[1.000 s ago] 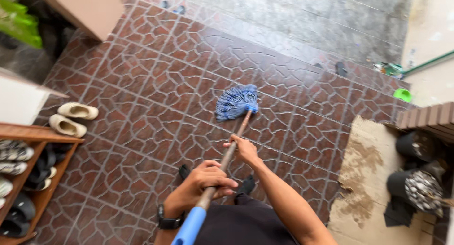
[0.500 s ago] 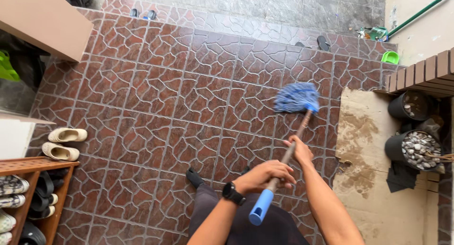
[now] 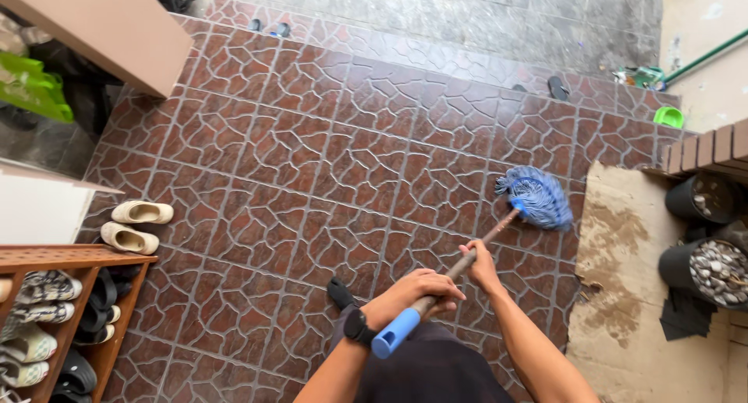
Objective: The person mops the tiled floor of an entryway using a blue fringe mop, moving it across the surface and around objects like a shoe rack and cardboard.
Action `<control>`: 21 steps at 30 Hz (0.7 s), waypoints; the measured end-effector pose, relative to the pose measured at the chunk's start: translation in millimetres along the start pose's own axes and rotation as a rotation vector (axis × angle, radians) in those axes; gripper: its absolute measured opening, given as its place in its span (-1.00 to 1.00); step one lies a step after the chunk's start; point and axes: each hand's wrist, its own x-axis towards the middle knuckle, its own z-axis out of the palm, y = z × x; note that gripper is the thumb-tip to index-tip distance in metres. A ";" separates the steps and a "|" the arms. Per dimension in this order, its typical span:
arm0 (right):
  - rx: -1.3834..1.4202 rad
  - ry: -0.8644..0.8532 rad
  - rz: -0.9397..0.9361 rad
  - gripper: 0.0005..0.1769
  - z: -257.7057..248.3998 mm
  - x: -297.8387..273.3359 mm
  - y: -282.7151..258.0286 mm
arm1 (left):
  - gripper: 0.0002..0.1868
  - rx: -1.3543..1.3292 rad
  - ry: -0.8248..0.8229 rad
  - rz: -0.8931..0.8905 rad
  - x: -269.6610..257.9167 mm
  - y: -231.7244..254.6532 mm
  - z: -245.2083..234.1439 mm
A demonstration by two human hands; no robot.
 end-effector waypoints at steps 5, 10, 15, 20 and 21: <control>0.143 -0.105 -0.034 -0.74 85.2 13.5 -51.2 | -0.82 0.049 0.165 -0.015 -48.7 38.0 -67.4; 0.286 -0.186 -0.097 -0.77 195.3 22.6 -112.9 | -0.80 0.178 0.206 -0.071 -104.4 52.0 -129.9; 0.311 -0.310 -0.394 -0.80 286.8 15.5 -182.7 | -0.79 0.374 0.410 -0.049 -162.3 57.7 -167.8; 0.458 -0.678 -0.064 -0.78 328.0 -21.3 -235.3 | -0.77 0.516 0.485 -0.047 -198.7 69.3 -168.6; 0.487 -0.740 -0.041 -0.77 328.4 -30.9 -244.7 | -0.78 0.540 0.519 -0.050 -203.9 73.9 -164.9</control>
